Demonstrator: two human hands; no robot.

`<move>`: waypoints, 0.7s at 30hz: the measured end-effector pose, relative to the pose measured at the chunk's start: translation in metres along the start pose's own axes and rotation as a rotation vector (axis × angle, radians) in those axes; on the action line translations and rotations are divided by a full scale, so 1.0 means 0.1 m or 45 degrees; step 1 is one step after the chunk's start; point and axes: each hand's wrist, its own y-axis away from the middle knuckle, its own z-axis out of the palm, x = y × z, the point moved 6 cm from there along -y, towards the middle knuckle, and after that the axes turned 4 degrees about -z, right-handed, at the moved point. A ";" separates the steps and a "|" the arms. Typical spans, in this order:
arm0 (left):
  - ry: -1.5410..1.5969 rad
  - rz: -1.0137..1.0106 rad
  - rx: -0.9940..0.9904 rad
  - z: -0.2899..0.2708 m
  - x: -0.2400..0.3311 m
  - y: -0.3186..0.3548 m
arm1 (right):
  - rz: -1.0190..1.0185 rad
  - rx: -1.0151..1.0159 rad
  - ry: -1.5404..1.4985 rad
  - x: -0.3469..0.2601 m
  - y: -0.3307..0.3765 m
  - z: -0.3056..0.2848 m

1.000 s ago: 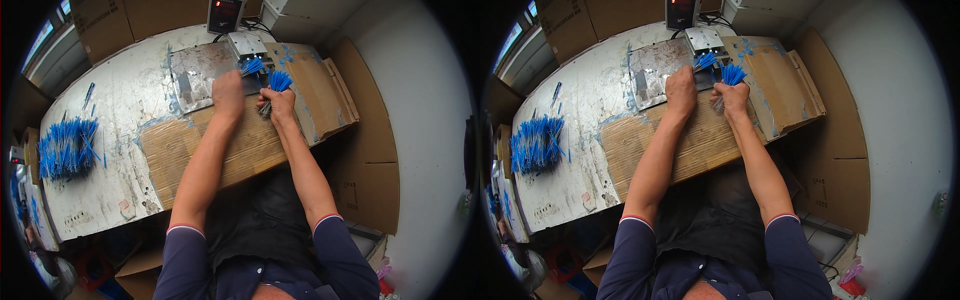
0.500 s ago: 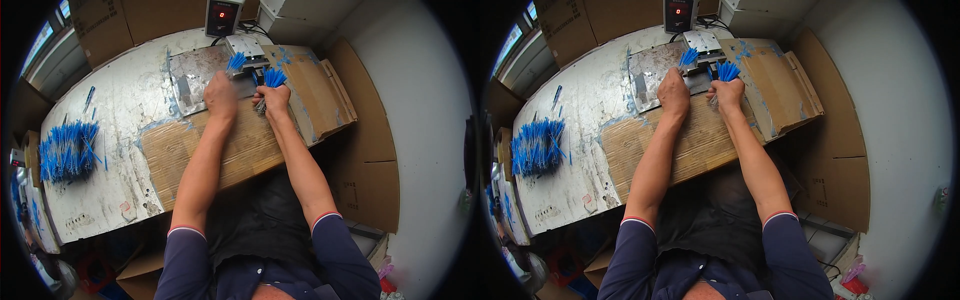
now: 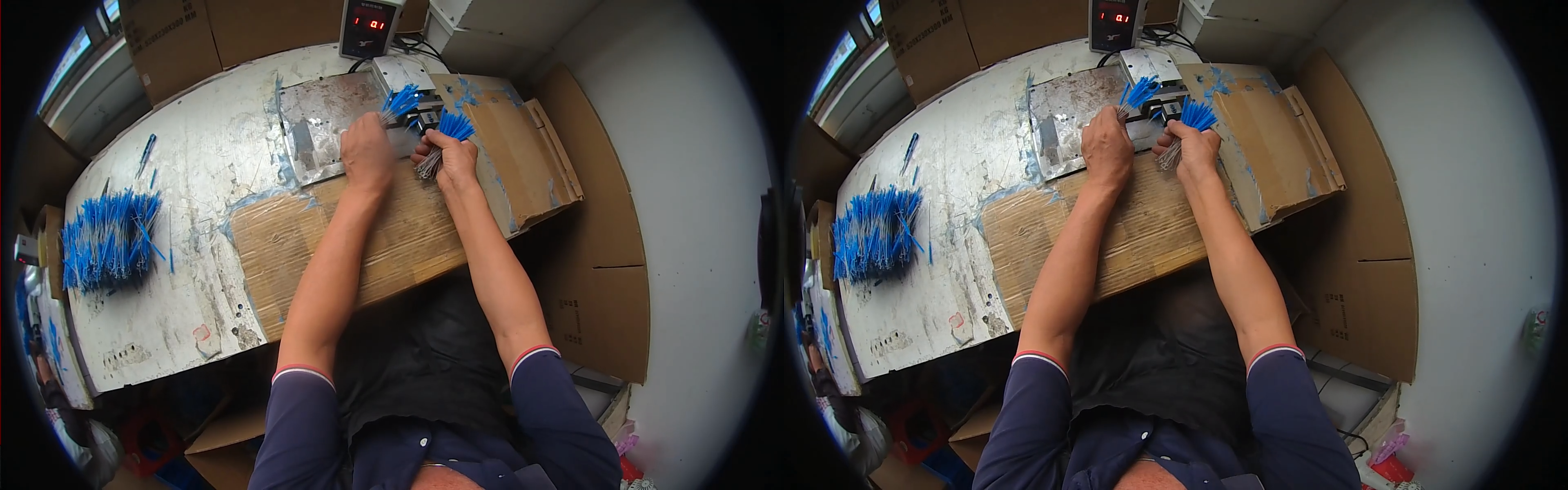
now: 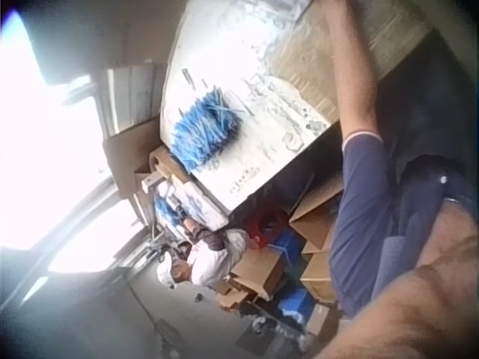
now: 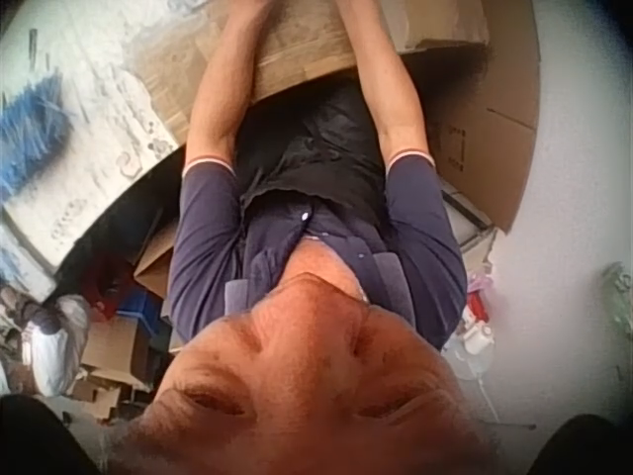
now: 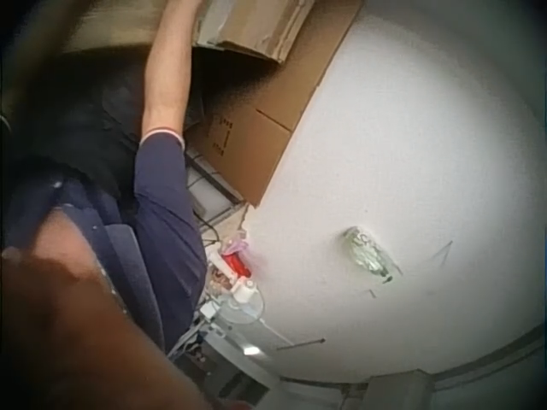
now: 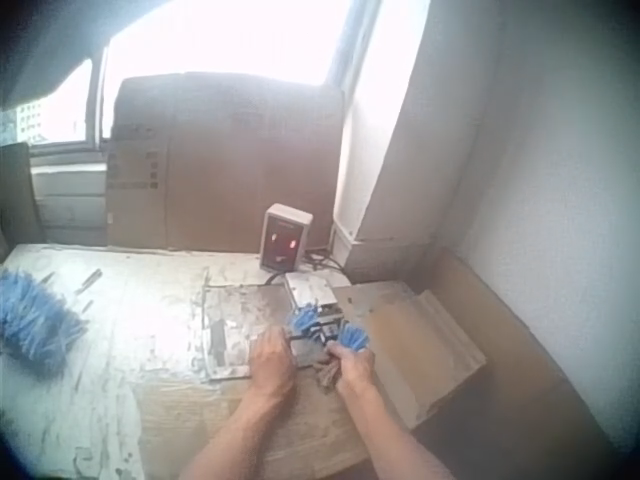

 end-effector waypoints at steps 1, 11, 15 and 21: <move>-0.001 -0.001 0.004 0.01 0.01 0.01 | -0.002 -0.016 0.002 -0.01 0.00 -0.01; 0.003 0.000 -0.187 0.09 0.00 0.02 | -0.040 -0.239 0.047 -0.03 0.08 -0.11; -0.024 0.039 -0.196 0.10 0.00 0.03 | 0.004 -0.226 0.080 -0.03 0.08 -0.11; -0.043 0.113 -0.196 0.09 0.05 0.04 | -0.018 -0.206 0.100 -0.04 0.10 -0.11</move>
